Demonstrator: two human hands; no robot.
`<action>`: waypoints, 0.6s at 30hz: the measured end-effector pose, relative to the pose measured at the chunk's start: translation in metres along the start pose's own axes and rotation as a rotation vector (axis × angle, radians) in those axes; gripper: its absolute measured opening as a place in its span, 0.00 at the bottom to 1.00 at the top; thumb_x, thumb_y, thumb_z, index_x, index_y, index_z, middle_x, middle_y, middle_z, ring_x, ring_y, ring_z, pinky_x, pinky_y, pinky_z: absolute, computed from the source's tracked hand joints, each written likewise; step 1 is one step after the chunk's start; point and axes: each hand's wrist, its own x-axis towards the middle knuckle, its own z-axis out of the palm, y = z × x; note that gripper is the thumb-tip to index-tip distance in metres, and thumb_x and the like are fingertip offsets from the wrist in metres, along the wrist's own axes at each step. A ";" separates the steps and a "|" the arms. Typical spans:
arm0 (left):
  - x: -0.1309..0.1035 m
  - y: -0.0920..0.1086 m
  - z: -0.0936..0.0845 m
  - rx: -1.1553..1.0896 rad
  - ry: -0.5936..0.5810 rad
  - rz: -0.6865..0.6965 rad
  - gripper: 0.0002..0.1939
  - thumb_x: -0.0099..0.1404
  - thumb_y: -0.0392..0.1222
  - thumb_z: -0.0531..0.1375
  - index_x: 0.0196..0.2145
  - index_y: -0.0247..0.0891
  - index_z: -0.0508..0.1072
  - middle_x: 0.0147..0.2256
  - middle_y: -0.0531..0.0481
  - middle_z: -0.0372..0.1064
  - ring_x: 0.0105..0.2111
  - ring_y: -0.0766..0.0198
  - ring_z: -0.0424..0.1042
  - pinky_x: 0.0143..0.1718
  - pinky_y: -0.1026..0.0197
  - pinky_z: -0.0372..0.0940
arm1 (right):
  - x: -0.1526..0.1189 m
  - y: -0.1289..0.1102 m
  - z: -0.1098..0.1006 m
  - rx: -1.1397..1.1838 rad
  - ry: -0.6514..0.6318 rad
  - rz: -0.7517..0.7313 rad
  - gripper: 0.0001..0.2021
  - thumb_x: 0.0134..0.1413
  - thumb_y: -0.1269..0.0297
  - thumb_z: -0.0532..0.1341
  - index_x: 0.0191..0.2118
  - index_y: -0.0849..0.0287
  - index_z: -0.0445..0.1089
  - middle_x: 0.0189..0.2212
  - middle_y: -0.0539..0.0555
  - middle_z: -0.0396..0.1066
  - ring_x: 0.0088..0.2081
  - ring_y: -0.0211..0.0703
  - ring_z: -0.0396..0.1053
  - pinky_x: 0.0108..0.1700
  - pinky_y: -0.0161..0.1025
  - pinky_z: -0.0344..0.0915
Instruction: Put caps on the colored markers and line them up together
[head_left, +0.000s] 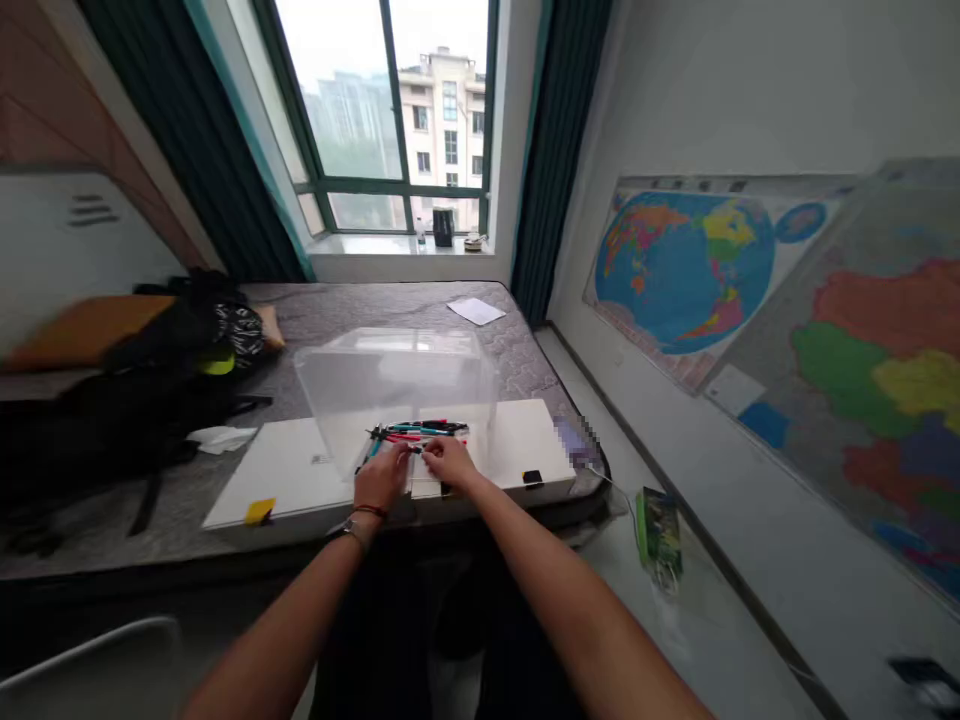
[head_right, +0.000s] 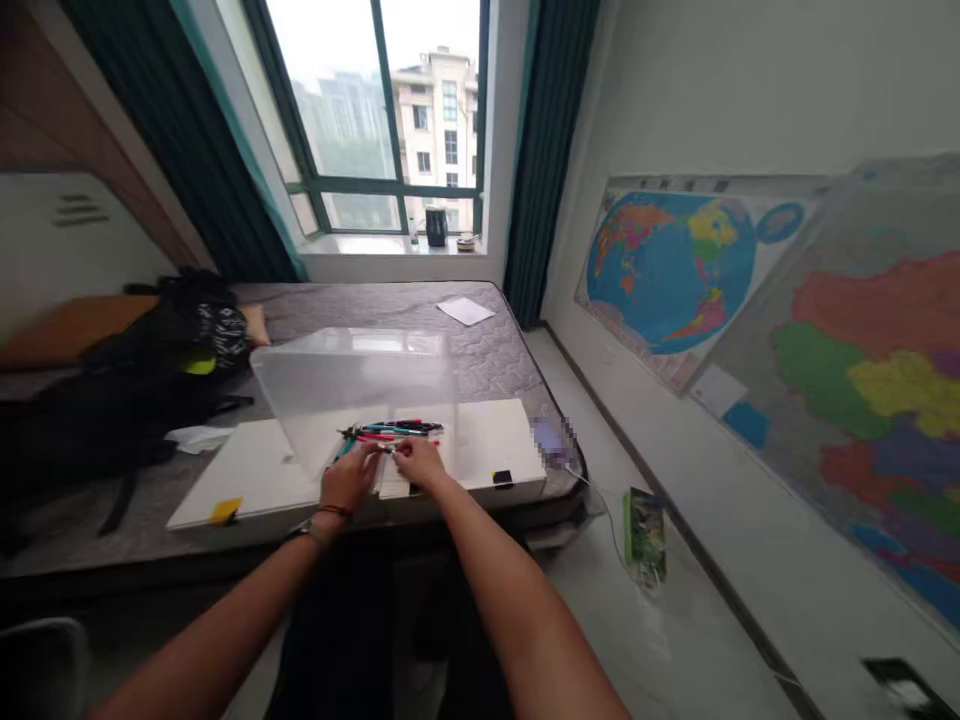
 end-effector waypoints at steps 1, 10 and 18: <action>0.003 0.001 -0.003 -0.014 -0.028 0.014 0.19 0.71 0.48 0.45 0.51 0.44 0.68 0.39 0.44 0.74 0.37 0.55 0.73 0.35 0.59 0.64 | 0.000 0.000 0.000 -0.013 0.002 0.002 0.04 0.50 0.65 0.62 0.32 0.57 0.73 0.27 0.49 0.74 0.30 0.37 0.70 0.32 0.31 0.61; 0.011 -0.001 -0.020 -0.151 -0.079 0.124 0.21 0.70 0.44 0.47 0.58 0.45 0.63 0.50 0.46 0.71 0.44 0.58 0.72 0.42 0.59 0.65 | -0.001 -0.002 0.000 0.119 -0.028 0.016 0.05 0.50 0.64 0.61 0.32 0.58 0.73 0.22 0.49 0.73 0.23 0.36 0.70 0.29 0.31 0.62; 0.027 -0.001 -0.042 -0.032 -0.127 0.163 0.17 0.69 0.48 0.48 0.47 0.45 0.73 0.44 0.46 0.73 0.40 0.58 0.73 0.38 0.60 0.65 | 0.000 -0.004 -0.004 0.177 -0.077 -0.029 0.07 0.45 0.63 0.65 0.31 0.58 0.77 0.22 0.50 0.73 0.24 0.39 0.69 0.27 0.33 0.63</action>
